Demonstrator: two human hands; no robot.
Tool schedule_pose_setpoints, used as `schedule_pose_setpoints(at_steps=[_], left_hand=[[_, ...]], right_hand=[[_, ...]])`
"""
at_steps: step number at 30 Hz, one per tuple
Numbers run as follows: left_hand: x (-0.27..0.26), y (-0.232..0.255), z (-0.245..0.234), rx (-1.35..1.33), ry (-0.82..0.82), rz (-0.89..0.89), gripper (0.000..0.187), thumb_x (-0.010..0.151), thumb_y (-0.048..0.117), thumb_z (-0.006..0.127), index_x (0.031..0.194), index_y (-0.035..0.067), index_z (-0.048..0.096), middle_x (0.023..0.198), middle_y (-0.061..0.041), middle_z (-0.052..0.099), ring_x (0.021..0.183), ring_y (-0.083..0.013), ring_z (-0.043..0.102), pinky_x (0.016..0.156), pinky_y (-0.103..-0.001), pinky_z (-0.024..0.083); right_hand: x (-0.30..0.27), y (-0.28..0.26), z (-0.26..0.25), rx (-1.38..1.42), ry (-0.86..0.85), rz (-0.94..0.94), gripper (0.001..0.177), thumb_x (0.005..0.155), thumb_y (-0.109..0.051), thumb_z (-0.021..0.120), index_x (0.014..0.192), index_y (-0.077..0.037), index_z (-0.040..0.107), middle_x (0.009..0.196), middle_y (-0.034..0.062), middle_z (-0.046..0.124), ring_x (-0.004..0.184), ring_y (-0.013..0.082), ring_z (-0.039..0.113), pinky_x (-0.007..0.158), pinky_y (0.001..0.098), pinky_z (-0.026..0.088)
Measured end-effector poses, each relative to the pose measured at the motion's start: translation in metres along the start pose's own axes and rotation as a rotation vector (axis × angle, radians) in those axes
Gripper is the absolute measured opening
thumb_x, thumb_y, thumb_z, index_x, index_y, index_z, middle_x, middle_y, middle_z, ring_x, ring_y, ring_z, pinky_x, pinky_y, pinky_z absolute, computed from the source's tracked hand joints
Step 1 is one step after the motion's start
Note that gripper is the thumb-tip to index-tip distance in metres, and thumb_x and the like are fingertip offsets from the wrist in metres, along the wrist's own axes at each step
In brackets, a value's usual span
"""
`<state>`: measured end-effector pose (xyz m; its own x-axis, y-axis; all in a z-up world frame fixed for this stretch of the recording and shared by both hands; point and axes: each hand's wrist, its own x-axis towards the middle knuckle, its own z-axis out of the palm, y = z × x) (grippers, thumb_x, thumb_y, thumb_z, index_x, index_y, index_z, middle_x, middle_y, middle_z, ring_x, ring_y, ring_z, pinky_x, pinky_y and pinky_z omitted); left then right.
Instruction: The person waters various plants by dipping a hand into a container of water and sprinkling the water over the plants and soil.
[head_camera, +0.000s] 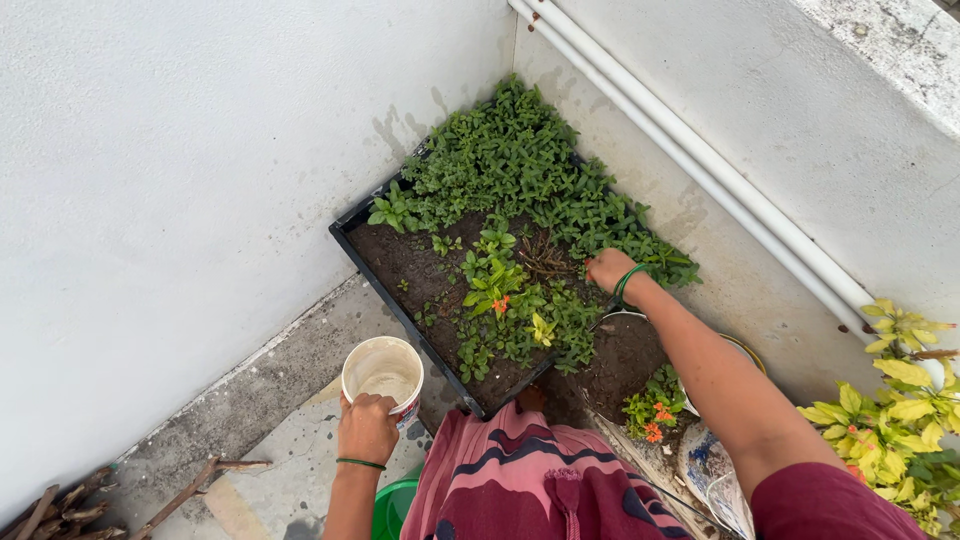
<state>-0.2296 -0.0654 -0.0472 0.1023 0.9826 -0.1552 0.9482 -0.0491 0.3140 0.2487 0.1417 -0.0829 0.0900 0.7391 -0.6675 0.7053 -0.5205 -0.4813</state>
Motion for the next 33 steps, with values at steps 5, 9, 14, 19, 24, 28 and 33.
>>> schedule_pose_setpoints(at_steps=[5, 9, 14, 19, 24, 28, 33], left_hand=[[0.012, 0.024, -0.007, -0.03, 0.014, 0.076, 0.003, 0.071, 0.009, 0.077, 0.074, 0.01, 0.077, 0.076, -0.007, 0.072, 0.089, -0.0282, 0.067, 0.114, -0.06, 0.037], [0.023, 0.046, -0.011, -0.06, 0.053, 0.178, 0.003, 0.07, 0.006, 0.074, 0.071, 0.009, 0.075, 0.074, -0.008, 0.071, 0.086, -0.0295, 0.066, 0.114, -0.061, 0.035], [0.04, 0.077, -0.004, -0.073, 0.039, 0.319, 0.005, 0.071, 0.006, 0.072, 0.07, 0.009, 0.074, 0.075, -0.009, 0.07, 0.087, -0.0285, 0.067, 0.114, -0.062, 0.034], [0.054, 0.11, 0.008, -0.095, 0.024, 0.443, 0.002, 0.07, 0.009, 0.074, 0.071, 0.009, 0.074, 0.077, -0.01, 0.07, 0.09, -0.0306, 0.067, 0.112, -0.063, 0.033], [0.063, 0.14, 0.018, -0.06, -0.011, 0.545, 0.007, 0.069, 0.003, 0.07, 0.073, 0.007, 0.073, 0.079, -0.011, 0.07, 0.093, -0.0301, 0.067, 0.116, -0.062, 0.033], [0.066, 0.148, 0.015, -0.045, -0.035, 0.529, 0.01, 0.069, 0.001, 0.069, 0.076, 0.007, 0.074, 0.081, -0.011, 0.071, 0.095, -0.0307, 0.066, 0.116, -0.063, 0.033], [0.074, 0.156, 0.007, 0.052, -0.544, 0.219, 0.021, 0.079, 0.005, 0.071, 0.099, 0.002, 0.075, 0.103, -0.024, 0.071, 0.104, -0.0374, 0.07, 0.091, -0.048, 0.059]], right_hand=[[-0.068, -0.063, -0.076, 0.007, 0.284, -0.213, 0.035, 0.101, -0.023, 0.052, 0.083, -0.002, 0.074, 0.059, 0.01, 0.06, 0.058, 0.0243, 0.057, 0.065, 0.0416, 0.047], [-0.101, -0.086, -0.074, 0.053, 0.618, -0.35, 0.033, 0.107, -0.024, 0.05, 0.097, -0.001, 0.072, 0.076, 0.0166, 0.065, 0.072, 0.0299, 0.064, 0.072, 0.0449, 0.051], [-0.08, -0.074, -0.006, -0.174, 0.433, -0.238, 0.028, 0.095, -0.021, 0.064, 0.115, -0.002, 0.072, 0.107, 0.0176, 0.075, 0.093, 0.0283, 0.073, 0.089, 0.0423, 0.058], [-0.091, -0.07, 0.069, -0.037, 0.091, -0.218, 0.043, 0.095, -0.039, 0.063, 0.12, -0.006, 0.072, 0.114, 0.0164, 0.075, 0.106, 0.0316, 0.072, 0.096, 0.0429, 0.054], [-0.099, -0.065, 0.111, -0.036, 0.033, -0.174, 0.051, 0.101, -0.048, 0.06, 0.126, -0.004, 0.066, 0.112, 0.0239, 0.072, 0.108, 0.0377, 0.069, 0.096, 0.0454, 0.054], [-0.102, -0.053, 0.114, -0.099, 0.164, -0.269, 0.033, 0.094, -0.021, 0.058, 0.118, -0.002, 0.069, 0.096, 0.0298, 0.072, 0.096, 0.0442, 0.071, 0.091, 0.0517, 0.055], [-0.119, -0.062, 0.132, -0.129, 0.263, -0.439, 0.024, 0.088, -0.011, 0.06, 0.106, -0.001, 0.072, 0.09, 0.0286, 0.071, 0.089, 0.0457, 0.069, 0.085, 0.0543, 0.055]])
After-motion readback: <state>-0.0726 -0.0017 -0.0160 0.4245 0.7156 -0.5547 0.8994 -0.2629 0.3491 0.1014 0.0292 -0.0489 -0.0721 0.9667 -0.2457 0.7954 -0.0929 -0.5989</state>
